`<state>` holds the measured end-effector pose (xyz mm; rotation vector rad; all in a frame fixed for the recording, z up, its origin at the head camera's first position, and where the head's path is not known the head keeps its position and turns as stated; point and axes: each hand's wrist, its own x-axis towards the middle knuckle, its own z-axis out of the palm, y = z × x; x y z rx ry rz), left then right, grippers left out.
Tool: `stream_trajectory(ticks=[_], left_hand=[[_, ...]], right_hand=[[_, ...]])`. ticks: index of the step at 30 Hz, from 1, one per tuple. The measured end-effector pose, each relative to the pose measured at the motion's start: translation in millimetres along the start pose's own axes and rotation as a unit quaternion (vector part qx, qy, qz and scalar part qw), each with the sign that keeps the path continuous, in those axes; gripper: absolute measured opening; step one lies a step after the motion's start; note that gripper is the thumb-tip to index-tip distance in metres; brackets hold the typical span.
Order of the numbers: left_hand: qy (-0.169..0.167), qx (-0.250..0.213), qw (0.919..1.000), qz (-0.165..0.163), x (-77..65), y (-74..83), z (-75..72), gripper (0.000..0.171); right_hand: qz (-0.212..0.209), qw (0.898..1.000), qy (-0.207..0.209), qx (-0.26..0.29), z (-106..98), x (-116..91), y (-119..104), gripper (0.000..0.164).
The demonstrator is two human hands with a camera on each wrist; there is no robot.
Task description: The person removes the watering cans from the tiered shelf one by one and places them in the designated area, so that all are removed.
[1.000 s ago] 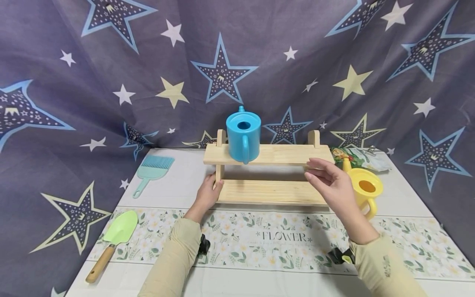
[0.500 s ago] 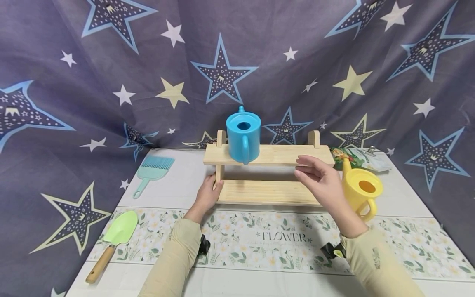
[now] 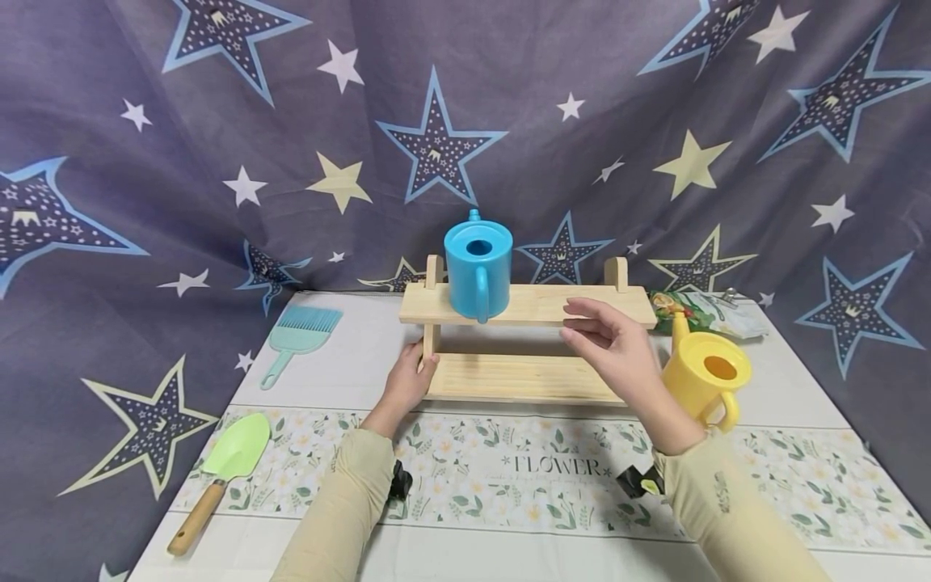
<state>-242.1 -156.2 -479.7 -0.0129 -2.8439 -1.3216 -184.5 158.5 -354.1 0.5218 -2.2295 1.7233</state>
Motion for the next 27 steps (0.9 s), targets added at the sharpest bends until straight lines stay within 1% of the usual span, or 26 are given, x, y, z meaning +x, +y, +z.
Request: stream_trajectory(ticks=[8,21,27], left_hand=[[0.004,0.005,1.0000,0.006,1.1,-1.6,0.8,0.050],[0.001,-0.003,1.0000,-0.005,2.7,-1.1,0.5,0.051],[-0.004,-0.005,1.0000,-0.007,0.5,0.6,0.4,0.052]], right_hand=[[0.003,1.000,-0.002,0.027,9.8,6.9,-3.7,0.038],[0.014,0.999,-0.019,0.030,23.8,17.1,-1.7,0.039],[0.012,0.999,-0.025,0.032,32.8,21.6,-0.5,0.039]])
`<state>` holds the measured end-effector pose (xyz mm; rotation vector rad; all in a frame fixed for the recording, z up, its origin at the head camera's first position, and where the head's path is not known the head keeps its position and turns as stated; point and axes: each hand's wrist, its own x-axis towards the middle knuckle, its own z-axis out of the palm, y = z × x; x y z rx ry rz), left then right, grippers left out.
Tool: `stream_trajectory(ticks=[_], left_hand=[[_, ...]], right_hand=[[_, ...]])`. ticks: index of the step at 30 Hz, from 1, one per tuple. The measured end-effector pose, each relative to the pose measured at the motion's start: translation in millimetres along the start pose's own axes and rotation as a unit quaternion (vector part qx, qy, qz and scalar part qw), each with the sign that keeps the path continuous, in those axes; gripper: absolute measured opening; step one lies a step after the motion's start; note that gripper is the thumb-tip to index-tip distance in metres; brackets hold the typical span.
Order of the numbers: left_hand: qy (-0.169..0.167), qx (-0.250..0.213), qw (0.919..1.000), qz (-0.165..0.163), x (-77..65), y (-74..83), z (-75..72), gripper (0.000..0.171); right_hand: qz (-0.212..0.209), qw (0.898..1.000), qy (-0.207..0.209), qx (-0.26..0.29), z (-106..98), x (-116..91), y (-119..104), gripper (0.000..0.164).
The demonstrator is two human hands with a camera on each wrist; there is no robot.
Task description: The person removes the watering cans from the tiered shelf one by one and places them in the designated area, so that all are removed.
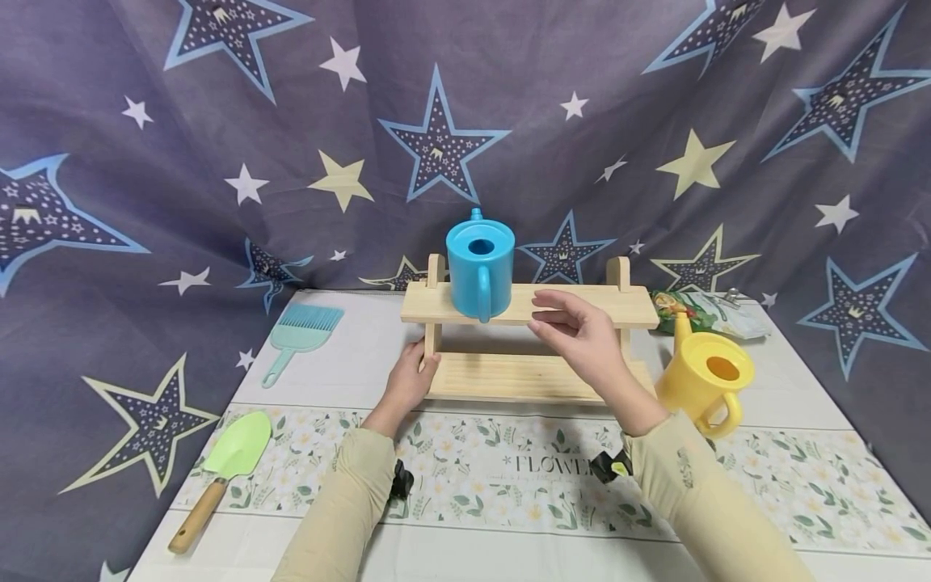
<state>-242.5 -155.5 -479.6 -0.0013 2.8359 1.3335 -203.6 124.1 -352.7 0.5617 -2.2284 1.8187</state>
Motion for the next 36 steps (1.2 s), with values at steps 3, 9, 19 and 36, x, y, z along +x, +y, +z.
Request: stream_trajectory(ticks=[3,9,19,36], left_hand=[[0.001,0.000,1.0000,0.001,-0.8,0.8,-0.3,0.052],[0.001,0.002,1.0000,0.001,-1.3,1.1,-0.6,0.051],[0.000,0.001,1.0000,0.002,-1.3,0.9,-1.1,0.051],[0.002,-0.005,1.0000,0.001,-0.4,0.0,0.0,0.051]], right_hand=[[-0.003,1.000,-0.004,0.003,4.8,2.8,0.1,0.039],[0.005,1.000,-0.013,0.008,14.2,7.7,-2.1,0.041],[0.007,1.000,-0.020,0.021,27.8,15.2,-6.2,0.040],[0.020,0.999,-0.021,0.019,42.0,24.3,0.7,0.043]])
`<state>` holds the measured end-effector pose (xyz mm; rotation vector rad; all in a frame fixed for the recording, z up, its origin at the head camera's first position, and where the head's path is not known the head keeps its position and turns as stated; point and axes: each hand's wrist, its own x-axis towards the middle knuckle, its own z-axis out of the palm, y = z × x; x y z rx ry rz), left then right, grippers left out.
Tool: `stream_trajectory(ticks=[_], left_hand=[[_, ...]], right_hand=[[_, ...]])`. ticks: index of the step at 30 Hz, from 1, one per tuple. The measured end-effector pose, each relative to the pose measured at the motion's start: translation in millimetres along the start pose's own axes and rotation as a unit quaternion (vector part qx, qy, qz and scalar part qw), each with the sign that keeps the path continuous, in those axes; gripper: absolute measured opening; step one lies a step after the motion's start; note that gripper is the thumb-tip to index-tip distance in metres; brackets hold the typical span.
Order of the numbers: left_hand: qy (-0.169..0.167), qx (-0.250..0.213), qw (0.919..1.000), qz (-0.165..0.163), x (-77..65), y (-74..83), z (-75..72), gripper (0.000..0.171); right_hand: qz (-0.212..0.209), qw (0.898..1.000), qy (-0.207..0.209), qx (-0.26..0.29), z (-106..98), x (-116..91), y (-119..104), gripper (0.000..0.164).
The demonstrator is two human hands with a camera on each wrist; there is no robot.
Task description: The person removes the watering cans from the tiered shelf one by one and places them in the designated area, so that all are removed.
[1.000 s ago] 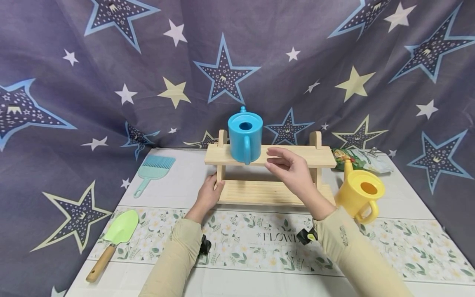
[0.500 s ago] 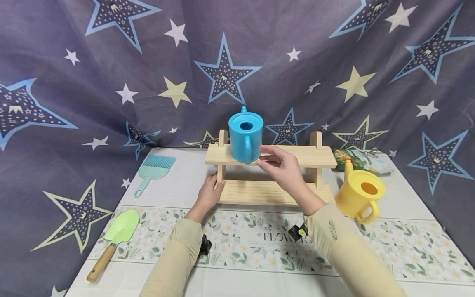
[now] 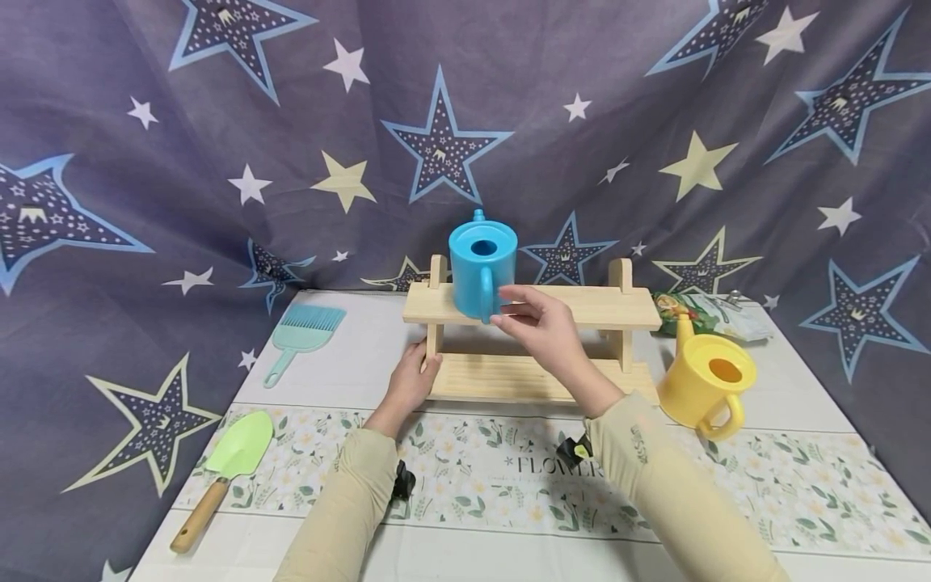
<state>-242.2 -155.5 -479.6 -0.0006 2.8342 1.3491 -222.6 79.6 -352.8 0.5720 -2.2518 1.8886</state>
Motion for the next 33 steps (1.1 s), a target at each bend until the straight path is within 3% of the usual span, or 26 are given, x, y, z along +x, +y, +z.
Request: stream_trajectory(ticks=[33], left_hand=[[0.000,0.002,1.0000,0.003,-0.1,-1.3,-0.4,0.051]], right_hand=[[-0.018,0.997,0.004,-0.075,22.3,12.6,9.9,0.036]])
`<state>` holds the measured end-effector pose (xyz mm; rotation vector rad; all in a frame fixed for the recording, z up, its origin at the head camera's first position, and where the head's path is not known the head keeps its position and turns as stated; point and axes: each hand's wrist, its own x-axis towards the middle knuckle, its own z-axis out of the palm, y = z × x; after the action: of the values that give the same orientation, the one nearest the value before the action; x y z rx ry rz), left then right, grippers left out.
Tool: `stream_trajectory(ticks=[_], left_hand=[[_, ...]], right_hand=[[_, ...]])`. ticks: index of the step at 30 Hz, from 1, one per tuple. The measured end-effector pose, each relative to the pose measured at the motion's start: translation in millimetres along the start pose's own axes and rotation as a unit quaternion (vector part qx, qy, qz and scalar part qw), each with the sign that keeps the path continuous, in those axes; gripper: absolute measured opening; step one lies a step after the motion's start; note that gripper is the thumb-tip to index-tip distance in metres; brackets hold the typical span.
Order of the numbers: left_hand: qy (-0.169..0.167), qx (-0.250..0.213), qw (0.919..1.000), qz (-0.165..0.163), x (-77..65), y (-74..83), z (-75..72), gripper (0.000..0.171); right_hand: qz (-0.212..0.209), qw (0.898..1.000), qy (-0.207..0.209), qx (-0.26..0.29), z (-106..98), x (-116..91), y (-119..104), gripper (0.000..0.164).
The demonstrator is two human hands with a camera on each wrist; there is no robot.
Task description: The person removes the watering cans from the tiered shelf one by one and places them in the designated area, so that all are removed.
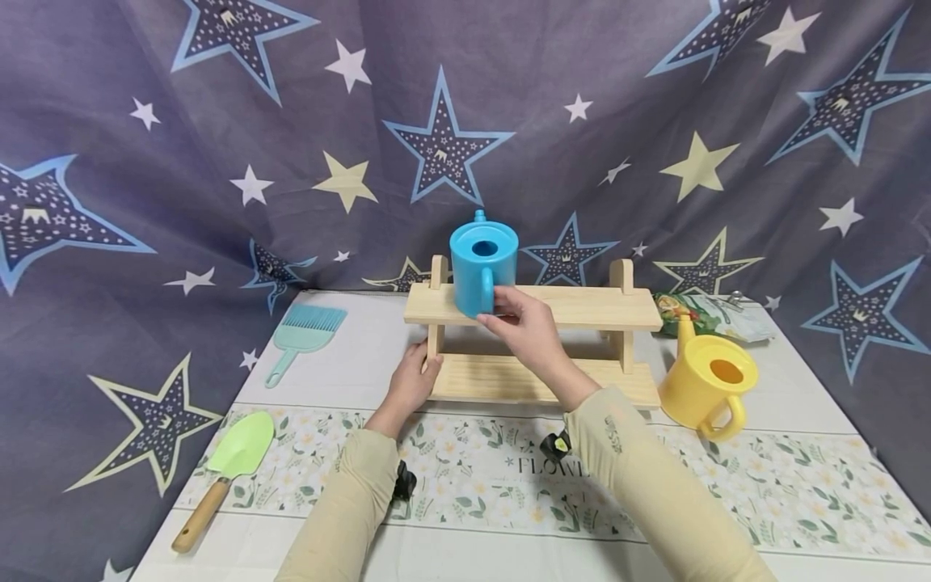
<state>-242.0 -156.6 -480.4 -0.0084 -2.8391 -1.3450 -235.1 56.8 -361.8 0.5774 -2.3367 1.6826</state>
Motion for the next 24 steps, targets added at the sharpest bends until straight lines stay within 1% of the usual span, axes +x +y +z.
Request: stream_trajectory(ticks=[9,13,16,24], left_hand=[[0.003,0.002,1.0000,-0.004,0.2,-0.6,0.8,0.051],[0.007,0.005,1.0000,0.002,-0.7,0.4,0.5,0.050],[0.009,0.009,0.9999,0.007,-0.8,0.5,0.6,0.050],[0.006,0.006,1.0000,-0.003,0.1,1.3,1.0,0.050]], right_hand=[[-0.013,0.999,0.009,-0.034,2.4,1.8,-0.9,0.026],[-0.016,0.999,0.010,-0.041,3.5,2.5,0.1,0.020],[-0.021,0.999,0.007,-0.046,3.8,1.9,0.5,0.019],[-0.038,0.998,0.005,-0.058,1.9,-0.5,2.2,0.020]])
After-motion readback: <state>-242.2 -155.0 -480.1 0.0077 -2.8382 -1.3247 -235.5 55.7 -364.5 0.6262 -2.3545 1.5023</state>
